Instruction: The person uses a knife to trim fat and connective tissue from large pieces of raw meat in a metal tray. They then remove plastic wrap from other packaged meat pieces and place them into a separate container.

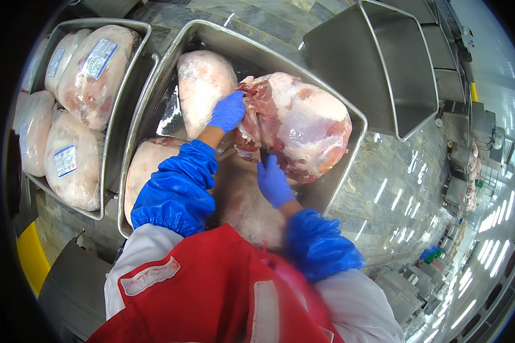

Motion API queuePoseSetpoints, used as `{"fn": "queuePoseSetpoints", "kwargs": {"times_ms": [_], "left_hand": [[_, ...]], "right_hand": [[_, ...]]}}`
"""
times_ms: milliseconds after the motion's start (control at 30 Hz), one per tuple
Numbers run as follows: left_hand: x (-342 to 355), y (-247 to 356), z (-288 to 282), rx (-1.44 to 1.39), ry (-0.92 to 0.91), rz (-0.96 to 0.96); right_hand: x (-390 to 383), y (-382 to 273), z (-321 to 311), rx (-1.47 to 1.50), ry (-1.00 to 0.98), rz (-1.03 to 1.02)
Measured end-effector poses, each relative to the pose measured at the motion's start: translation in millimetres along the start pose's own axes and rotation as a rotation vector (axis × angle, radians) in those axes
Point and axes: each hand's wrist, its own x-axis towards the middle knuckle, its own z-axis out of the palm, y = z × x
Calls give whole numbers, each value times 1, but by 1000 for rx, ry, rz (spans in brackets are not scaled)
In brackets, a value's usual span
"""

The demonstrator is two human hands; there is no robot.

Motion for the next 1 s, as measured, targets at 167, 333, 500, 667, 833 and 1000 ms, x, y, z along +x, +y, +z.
{"fn": "queuePoseSetpoints", "kwargs": {"times_ms": [167, 333, 500, 667, 833, 1000], "left_hand": [[4, -10, 1, 15, 14, -8], [3, -11, 11, -81, 112, 11], [1, -12, 14, -84, 73, 34], [2, -7, 16, -69, 44, 5], [7, -9, 14, -101, 79, 57], [5, -13, 18, -129, 110, 104]], "right_hand": [[-1, -20, -60, 126, -272, 130], [28, -61, -162, 214, -727, 362], [32, -62, -156, 34, -665, 162], [16, -10, -99, -142, -311, -136], [10, -26, -86, -127, -306, 0], [8, -7, -48, -103, -138, -53]]}}
